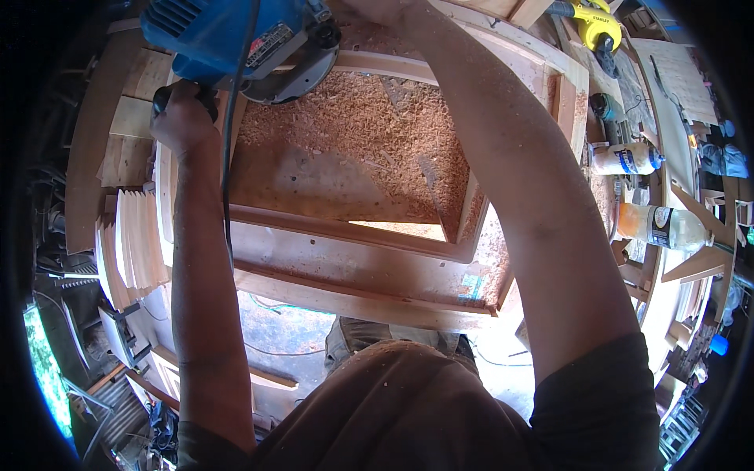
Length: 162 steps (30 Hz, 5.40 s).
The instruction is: Routing the inner edges of a wooden furniture frame using a plunge router.
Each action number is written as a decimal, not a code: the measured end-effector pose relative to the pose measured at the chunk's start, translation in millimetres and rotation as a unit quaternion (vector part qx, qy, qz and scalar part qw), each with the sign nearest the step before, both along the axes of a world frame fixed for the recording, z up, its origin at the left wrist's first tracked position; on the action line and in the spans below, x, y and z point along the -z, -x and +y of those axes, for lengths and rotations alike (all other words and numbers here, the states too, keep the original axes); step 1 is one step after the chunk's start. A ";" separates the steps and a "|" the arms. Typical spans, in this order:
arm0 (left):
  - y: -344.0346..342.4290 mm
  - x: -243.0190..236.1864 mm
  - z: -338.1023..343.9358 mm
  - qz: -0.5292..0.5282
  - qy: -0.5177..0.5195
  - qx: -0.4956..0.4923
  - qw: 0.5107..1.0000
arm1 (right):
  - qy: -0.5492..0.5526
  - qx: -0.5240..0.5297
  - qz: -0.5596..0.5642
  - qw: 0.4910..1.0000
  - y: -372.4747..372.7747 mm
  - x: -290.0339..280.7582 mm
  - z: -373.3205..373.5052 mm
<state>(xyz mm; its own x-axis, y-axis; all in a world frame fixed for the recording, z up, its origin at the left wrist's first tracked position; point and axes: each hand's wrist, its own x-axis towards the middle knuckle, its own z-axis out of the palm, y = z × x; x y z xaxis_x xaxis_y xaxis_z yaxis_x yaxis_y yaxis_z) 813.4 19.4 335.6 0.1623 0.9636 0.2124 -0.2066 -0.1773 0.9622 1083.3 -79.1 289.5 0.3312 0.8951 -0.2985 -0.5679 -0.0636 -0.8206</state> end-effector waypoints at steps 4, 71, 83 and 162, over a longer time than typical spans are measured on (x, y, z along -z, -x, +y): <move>14.8 6.2 -1.5 0.030 -0.017 -0.032 0.999 | 0.064 -0.030 -0.084 0.994 25.0 -13.3 -18.1; -84.9 10.6 -231.5 0.052 -0.078 0.095 0.991 | 0.211 0.227 -0.466 0.829 -70.0 -29.6 -296.0; -94.1 6.5 -258.9 0.020 -0.074 0.148 0.986 | -0.004 0.278 -0.695 0.664 -41.8 -39.4 -335.0; -1.2 6.1 -62.7 0.056 -0.042 0.036 0.997 | 0.323 -0.192 -0.869 0.323 -29.5 -106.0 -186.8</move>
<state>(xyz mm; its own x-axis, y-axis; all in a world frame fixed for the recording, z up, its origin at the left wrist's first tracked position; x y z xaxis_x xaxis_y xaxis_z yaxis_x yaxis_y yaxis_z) 814.6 -43.3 329.4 0.2576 0.9280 0.2692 -0.1140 -0.2475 0.9622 1112.8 -265.9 395.5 0.4020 0.9068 -0.1270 0.8657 -0.3313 0.3753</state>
